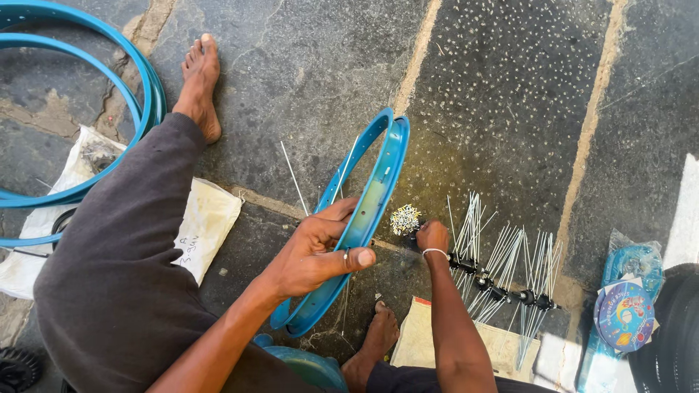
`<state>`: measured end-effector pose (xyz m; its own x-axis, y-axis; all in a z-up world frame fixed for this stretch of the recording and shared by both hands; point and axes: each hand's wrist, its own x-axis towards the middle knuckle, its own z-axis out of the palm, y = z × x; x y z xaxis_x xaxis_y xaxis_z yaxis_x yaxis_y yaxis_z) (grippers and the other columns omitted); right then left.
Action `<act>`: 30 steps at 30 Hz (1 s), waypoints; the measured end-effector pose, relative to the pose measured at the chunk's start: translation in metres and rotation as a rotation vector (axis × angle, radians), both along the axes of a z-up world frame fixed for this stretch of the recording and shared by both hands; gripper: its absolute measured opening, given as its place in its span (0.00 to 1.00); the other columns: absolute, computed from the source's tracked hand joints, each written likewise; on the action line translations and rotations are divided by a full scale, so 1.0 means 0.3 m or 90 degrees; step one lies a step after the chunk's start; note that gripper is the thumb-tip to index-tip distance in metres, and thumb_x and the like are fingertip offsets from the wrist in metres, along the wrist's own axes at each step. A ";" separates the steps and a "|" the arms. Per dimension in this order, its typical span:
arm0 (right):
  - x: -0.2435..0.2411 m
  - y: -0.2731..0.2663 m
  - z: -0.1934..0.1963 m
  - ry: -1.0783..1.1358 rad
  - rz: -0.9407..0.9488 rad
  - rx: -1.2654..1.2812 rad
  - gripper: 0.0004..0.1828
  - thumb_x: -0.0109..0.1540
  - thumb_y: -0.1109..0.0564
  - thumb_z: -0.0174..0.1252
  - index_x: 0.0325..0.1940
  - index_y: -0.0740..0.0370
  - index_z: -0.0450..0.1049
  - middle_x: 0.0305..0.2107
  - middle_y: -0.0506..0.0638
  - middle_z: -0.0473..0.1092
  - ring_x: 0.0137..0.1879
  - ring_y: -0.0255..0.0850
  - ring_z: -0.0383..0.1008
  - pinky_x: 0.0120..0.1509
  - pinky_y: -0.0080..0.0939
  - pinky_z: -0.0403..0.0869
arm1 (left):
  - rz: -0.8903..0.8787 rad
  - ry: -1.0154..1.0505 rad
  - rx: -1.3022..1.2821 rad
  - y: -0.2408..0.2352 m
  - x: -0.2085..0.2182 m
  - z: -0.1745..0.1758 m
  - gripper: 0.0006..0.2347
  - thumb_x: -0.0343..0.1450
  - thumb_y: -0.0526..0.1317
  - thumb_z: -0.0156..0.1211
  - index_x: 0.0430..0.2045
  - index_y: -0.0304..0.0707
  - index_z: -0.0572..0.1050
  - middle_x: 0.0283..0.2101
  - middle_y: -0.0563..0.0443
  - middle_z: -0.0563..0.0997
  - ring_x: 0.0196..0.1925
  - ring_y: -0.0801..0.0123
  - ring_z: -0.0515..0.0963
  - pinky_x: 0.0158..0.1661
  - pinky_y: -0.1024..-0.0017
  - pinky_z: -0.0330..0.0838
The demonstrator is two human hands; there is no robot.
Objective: The person assembles a bicycle wheel by inserting spokes into a blue rim and a hub, then securing them with nipples. They handle the rim, spokes, and nipples by hand, rotating the wheel to access different spoke holes.
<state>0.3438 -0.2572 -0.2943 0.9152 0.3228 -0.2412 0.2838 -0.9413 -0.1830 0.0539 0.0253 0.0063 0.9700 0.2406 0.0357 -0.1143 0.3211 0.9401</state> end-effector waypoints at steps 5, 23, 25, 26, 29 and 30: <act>-0.008 0.037 0.028 -0.022 0.096 -0.058 0.16 0.62 0.52 0.56 0.38 0.71 0.77 0.36 0.73 0.75 0.43 0.67 0.77 0.52 0.63 0.74 | -0.009 -0.026 -0.013 -0.001 -0.008 0.000 0.16 0.68 0.48 0.69 0.37 0.31 0.83 0.73 0.36 0.64 0.74 0.53 0.65 0.69 0.57 0.58; 0.085 0.296 0.563 0.108 -0.005 0.476 0.20 0.69 0.53 0.63 0.34 0.77 0.74 0.24 0.62 0.73 0.28 0.46 0.75 0.33 0.45 0.73 | -0.025 -0.062 -0.009 -0.034 0.013 -0.050 0.17 0.66 0.51 0.69 0.33 0.33 0.83 0.68 0.38 0.70 0.68 0.52 0.71 0.61 0.56 0.69; 0.000 0.364 0.870 0.241 0.082 0.656 0.08 0.64 0.60 0.61 0.46 0.65 0.78 0.34 0.50 0.74 0.36 0.36 0.76 0.43 0.37 0.78 | -0.013 -0.066 0.004 -0.036 0.025 -0.057 0.16 0.66 0.50 0.70 0.29 0.31 0.83 0.69 0.38 0.68 0.70 0.53 0.69 0.61 0.55 0.68; -0.062 0.394 1.012 0.263 0.170 0.659 0.10 0.64 0.60 0.60 0.47 0.66 0.78 0.36 0.48 0.76 0.39 0.35 0.77 0.47 0.37 0.79 | -0.008 -0.068 0.012 -0.038 0.033 -0.057 0.16 0.65 0.49 0.70 0.28 0.30 0.84 0.69 0.39 0.67 0.70 0.53 0.68 0.61 0.54 0.68; -0.242 0.482 1.280 0.257 0.394 0.536 0.09 0.67 0.63 0.58 0.49 0.70 0.78 0.40 0.48 0.74 0.44 0.35 0.77 0.50 0.37 0.79 | -0.010 -0.068 0.001 -0.046 0.035 -0.054 0.16 0.65 0.50 0.71 0.28 0.30 0.83 0.68 0.37 0.69 0.68 0.50 0.71 0.60 0.54 0.70; -0.278 0.511 1.319 0.257 0.376 0.502 0.09 0.66 0.63 0.58 0.49 0.70 0.77 0.39 0.48 0.75 0.44 0.34 0.77 0.51 0.36 0.79 | -0.012 -0.064 0.005 -0.047 0.035 -0.055 0.17 0.65 0.50 0.70 0.30 0.31 0.83 0.68 0.37 0.69 0.68 0.50 0.71 0.61 0.54 0.69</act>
<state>0.2605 -0.1039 0.1015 0.4606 0.8873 -0.0212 0.4390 -0.2485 -0.8634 0.0643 0.0113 -0.0102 0.9656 0.2221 0.1355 -0.2029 0.3168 0.9265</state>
